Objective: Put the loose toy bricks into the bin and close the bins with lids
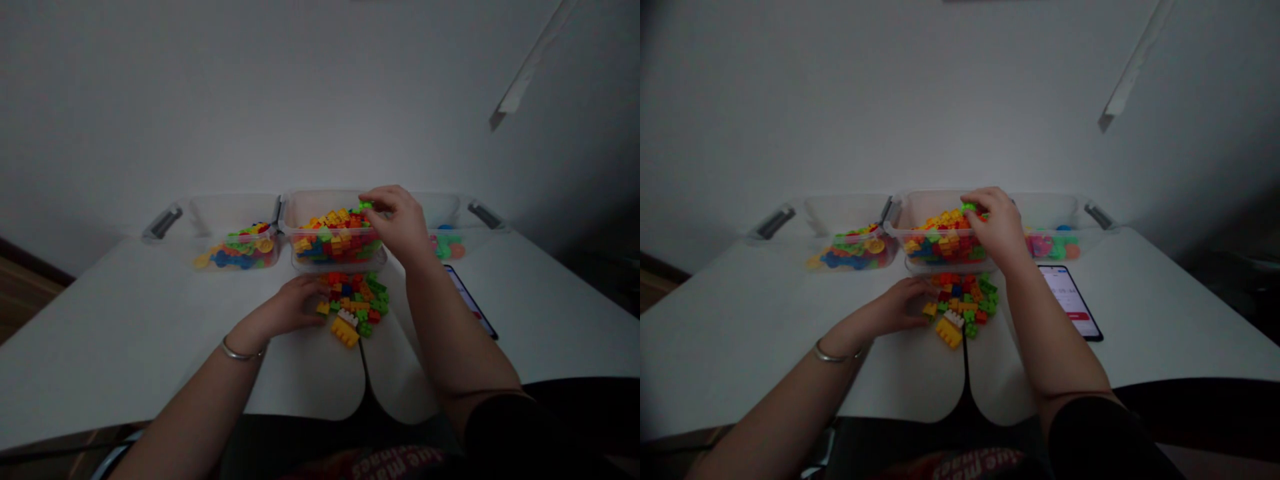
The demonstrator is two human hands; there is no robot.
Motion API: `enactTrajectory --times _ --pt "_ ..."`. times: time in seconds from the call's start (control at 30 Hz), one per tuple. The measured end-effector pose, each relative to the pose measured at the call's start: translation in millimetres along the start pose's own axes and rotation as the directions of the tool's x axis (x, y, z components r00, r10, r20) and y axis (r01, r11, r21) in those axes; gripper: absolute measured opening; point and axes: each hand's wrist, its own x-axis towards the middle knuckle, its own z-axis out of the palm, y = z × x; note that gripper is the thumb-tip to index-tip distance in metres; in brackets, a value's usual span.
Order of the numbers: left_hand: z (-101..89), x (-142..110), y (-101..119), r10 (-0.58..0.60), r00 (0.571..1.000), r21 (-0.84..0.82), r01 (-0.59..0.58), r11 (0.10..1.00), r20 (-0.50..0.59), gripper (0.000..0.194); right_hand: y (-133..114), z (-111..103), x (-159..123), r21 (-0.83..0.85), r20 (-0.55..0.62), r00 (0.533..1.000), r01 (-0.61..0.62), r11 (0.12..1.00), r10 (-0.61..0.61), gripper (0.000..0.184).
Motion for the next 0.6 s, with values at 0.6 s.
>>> enactTrajectory --times 0.6 --pt "-0.2 2.8 -2.1 -0.051 0.999 0.206 0.048 0.977 0.011 0.034 -30.8 1.0 -5.3 -0.458 0.364 0.906 -0.027 0.889 0.214 0.043"
